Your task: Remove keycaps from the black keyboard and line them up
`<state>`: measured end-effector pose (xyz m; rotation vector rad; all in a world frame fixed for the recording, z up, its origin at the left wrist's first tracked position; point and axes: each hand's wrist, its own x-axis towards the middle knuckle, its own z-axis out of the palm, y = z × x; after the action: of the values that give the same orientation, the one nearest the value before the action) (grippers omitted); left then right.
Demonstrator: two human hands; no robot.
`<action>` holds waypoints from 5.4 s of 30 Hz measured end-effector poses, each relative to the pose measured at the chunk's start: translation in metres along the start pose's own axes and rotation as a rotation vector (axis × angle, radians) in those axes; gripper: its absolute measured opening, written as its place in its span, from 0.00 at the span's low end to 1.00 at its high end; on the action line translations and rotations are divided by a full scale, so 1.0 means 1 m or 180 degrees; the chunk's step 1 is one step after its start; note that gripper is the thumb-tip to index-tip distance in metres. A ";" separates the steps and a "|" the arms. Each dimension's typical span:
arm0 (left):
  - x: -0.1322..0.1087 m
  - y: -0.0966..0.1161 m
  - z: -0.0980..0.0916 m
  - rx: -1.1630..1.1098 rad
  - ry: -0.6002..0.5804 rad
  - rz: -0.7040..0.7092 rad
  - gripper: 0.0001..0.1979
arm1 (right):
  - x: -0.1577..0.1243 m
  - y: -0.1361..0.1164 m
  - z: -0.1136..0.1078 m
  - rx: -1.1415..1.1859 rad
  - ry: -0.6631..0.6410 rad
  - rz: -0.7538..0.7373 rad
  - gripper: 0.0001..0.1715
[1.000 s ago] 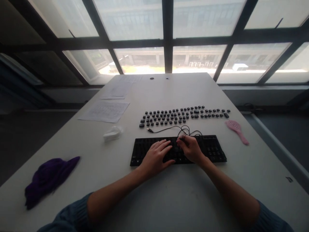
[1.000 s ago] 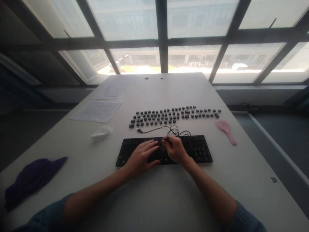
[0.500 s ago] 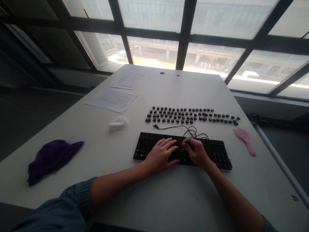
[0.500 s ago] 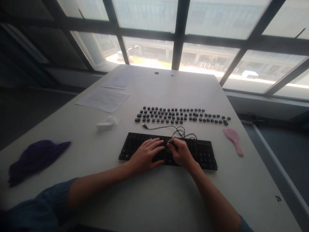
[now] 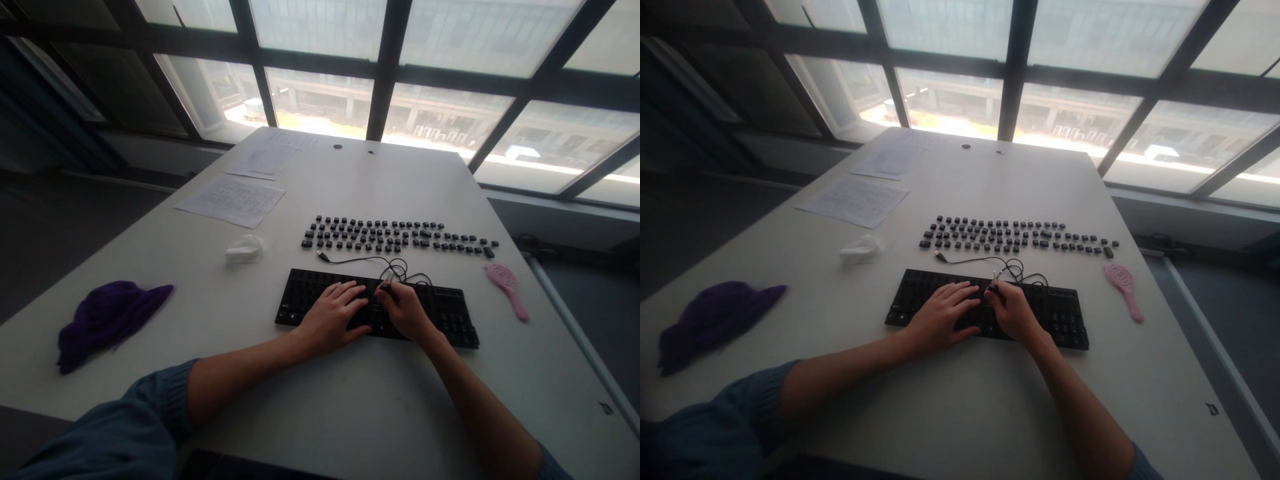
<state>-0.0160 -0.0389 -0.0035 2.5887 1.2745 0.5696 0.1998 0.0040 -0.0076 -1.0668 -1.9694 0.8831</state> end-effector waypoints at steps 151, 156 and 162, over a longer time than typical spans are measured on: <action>0.009 0.006 -0.006 -0.1433 0.0458 0.0328 0.08 | -0.018 -0.022 0.020 0.1103 0.0689 0.0795 0.21; 0.010 0.006 -0.002 -0.1893 0.0514 0.0091 0.05 | -0.019 -0.025 0.019 0.0941 0.0636 0.0719 0.21; 0.013 0.013 -0.007 -0.2338 0.0484 -0.0396 0.05 | -0.018 -0.025 0.019 0.0954 0.0585 0.0665 0.20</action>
<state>-0.0026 -0.0361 0.0104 1.8759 0.9976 0.9990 0.1821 -0.0270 -0.0017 -1.1439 -1.5377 1.1097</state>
